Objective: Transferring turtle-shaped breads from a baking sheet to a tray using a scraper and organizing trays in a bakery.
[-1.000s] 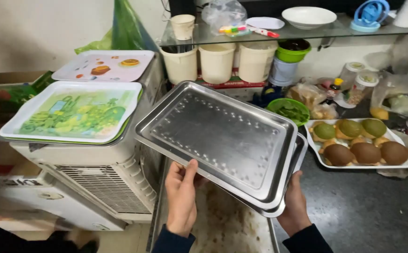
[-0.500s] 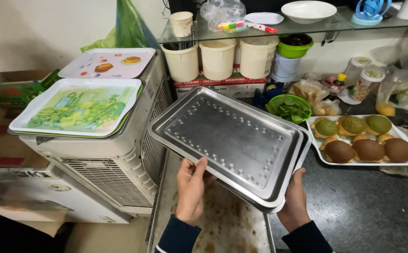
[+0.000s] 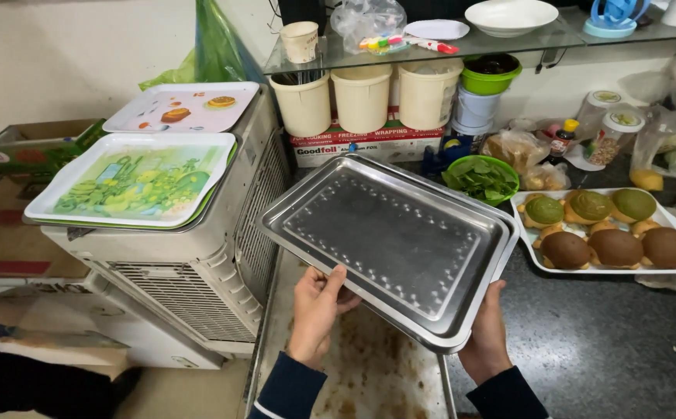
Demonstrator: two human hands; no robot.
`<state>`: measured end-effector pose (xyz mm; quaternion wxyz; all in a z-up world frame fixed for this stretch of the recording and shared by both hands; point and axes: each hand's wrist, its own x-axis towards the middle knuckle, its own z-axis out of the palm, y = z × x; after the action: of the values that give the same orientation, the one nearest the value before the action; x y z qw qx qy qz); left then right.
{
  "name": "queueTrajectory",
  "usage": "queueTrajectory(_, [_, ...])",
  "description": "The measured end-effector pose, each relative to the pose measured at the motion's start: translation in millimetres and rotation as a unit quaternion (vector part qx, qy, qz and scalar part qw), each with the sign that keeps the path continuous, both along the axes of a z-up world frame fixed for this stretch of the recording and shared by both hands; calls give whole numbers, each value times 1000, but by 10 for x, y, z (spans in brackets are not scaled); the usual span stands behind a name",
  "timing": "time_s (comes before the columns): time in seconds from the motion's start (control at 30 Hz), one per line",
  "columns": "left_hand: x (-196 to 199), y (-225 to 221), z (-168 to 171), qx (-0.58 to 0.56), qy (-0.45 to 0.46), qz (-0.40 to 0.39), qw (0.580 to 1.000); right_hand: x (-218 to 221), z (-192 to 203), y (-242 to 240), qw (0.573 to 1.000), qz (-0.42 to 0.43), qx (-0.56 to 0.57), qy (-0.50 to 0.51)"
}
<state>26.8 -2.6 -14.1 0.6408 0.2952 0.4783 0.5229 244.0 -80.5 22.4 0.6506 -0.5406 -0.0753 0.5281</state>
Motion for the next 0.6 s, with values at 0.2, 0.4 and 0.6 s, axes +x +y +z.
queueTrajectory(0.2, [-170,140,-36,-23,170,-104,980,-4,-15,12,1000,11,5,-11])
queueTrajectory(0.4, [-216,133,-10,-17,215,-94,972,-38,36,20,999,32,2,-33])
queueTrajectory(0.6, [-319,92,188,49,454,-95,885,-159,96,92,998,45,35,-9])
